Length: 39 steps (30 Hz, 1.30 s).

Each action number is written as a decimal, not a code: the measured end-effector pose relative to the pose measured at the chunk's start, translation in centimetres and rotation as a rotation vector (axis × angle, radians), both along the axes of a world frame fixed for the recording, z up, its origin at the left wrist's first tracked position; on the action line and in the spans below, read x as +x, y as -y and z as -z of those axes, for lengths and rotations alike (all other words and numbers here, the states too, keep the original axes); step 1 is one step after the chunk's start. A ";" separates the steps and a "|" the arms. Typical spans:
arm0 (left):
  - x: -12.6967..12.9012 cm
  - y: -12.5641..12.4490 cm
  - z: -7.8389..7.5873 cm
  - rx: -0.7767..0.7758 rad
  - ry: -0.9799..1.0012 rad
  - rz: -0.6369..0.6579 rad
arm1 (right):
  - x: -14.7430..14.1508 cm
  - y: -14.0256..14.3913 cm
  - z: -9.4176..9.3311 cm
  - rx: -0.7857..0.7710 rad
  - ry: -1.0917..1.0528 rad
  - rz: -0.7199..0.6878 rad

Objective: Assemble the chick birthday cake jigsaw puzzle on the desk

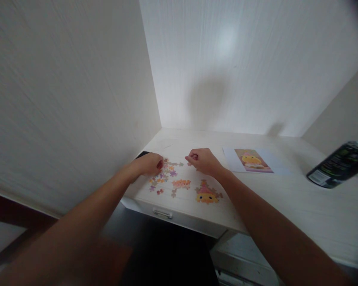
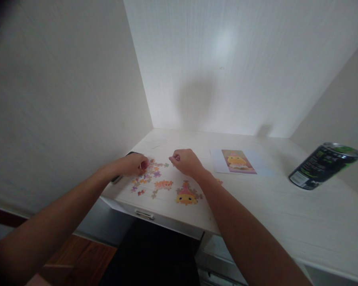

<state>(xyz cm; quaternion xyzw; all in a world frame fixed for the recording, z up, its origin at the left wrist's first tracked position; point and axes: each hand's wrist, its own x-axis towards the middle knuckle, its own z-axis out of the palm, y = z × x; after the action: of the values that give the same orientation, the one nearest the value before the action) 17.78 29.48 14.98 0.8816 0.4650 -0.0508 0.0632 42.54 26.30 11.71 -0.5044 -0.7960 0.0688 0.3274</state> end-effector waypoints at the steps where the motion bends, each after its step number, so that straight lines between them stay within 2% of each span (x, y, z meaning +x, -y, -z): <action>1: -0.1 0.0 -0.1 -0.001 0.020 -0.002 | 0.0 0.0 0.0 -0.001 0.000 -0.002; 6: -0.3 0.4 -0.6 -0.027 0.183 0.014 | -0.4 0.2 -0.3 -0.060 -0.086 -0.025; 9: 0.7 1.6 -0.2 -0.019 0.331 0.002 | -0.9 0.4 -0.4 -0.207 -0.269 -0.165; 11: 2.0 2.7 0.5 -0.044 0.513 -0.027 | -1.3 0.6 -0.4 -0.315 -0.402 -0.271; 12: 2.7 3.3 0.9 -0.114 0.720 -0.066 | -1.5 0.6 -0.5 -0.359 -0.465 -0.302; 15: 4.4 4.5 2.2 -0.298 1.169 -0.192 | -1.8 1.0 -0.9 -0.442 -0.612 -0.295; 18: 5.1 5.2 2.9 -0.304 1.287 -0.248 | -1.5 1.4 -1.7 -0.488 -0.643 -0.261; 20: 5.0 6.0 2.9 -0.174 1.225 -0.228 | -1.2 1.5 -2.1 -0.511 -0.609 -0.249; 22: 4.6 7.6 2.9 0.041 1.043 -0.157 | -0.7 1.3 -2.0 -0.526 -0.543 -0.251; 24: 4.1 10.0 3.0 0.242 0.801 -0.022 | -0.3 0.9 -1.6 -0.546 -0.454 -0.290; 26: 3.7 12.5 3.5 0.328 0.623 0.110 | -0.1 0.4 -0.9 -0.557 -0.340 -0.355; 28: 3.5 14.3 4.2 0.335 0.521 0.202 | 0.0 0.1 -0.3 -0.533 -0.215 -0.387; 30: 3.5 15.0 5.0 0.317 0.471 0.230 | -0.1 0.0 0.2 -0.490 -0.116 -0.372; 34: 3.5 14.7 6.0 0.288 0.449 0.220 | -0.3 0.1 0.5 -0.459 -0.039 -0.337; 39: 3.3 14.5 6.2 0.302 0.470 0.208 | -0.3 0.1 0.6 -0.445 -0.036 -0.348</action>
<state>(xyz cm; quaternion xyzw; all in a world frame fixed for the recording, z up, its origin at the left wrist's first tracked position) 21.05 14.95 8.74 0.9116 0.3469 0.2185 0.0318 42.22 26.22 11.12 -0.4184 -0.8300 0.3059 0.2059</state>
